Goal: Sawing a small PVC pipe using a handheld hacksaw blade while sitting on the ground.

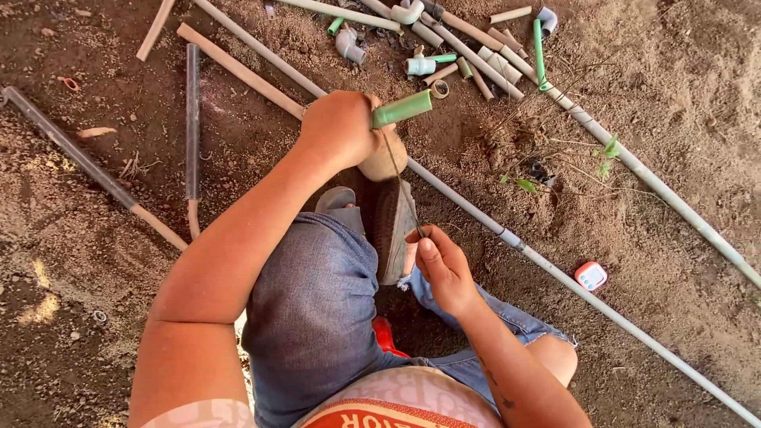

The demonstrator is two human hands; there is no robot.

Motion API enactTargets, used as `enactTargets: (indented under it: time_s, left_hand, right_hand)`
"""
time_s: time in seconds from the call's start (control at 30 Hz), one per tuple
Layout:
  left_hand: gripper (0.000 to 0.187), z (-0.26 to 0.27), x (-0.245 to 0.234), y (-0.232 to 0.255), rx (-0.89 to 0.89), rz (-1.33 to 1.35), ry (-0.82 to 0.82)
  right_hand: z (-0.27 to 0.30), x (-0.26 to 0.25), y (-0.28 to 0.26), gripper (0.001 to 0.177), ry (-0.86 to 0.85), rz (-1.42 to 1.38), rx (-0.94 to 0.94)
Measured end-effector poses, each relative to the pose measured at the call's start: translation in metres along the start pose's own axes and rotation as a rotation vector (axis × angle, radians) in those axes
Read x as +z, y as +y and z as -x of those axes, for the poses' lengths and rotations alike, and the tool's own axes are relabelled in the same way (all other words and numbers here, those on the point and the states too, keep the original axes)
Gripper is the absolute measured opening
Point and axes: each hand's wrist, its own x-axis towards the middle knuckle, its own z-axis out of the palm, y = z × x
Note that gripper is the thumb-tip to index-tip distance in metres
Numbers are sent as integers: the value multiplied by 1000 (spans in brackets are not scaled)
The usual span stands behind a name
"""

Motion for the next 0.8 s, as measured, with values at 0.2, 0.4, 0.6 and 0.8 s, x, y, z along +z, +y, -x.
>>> enactTargets:
  time_s: [0.2,0.4,0.6,0.8]
  left_hand:
    - [25,-6,3,-6,-13,-36,3]
    - [25,3,-13,7,20,-51,-14]
    - [24,1,-10,1,-39,-78,-34]
    - [39,29,-27,50,28,-162,-175]
  right_hand:
    - [0,-2,-3,38,4,-20,-23]
    - [3,-8,1,38,-13,-51,-4]
    - [15,-10,28,39,7,-115,61]
    - [-16,-9,6,42,-3,-186,80]
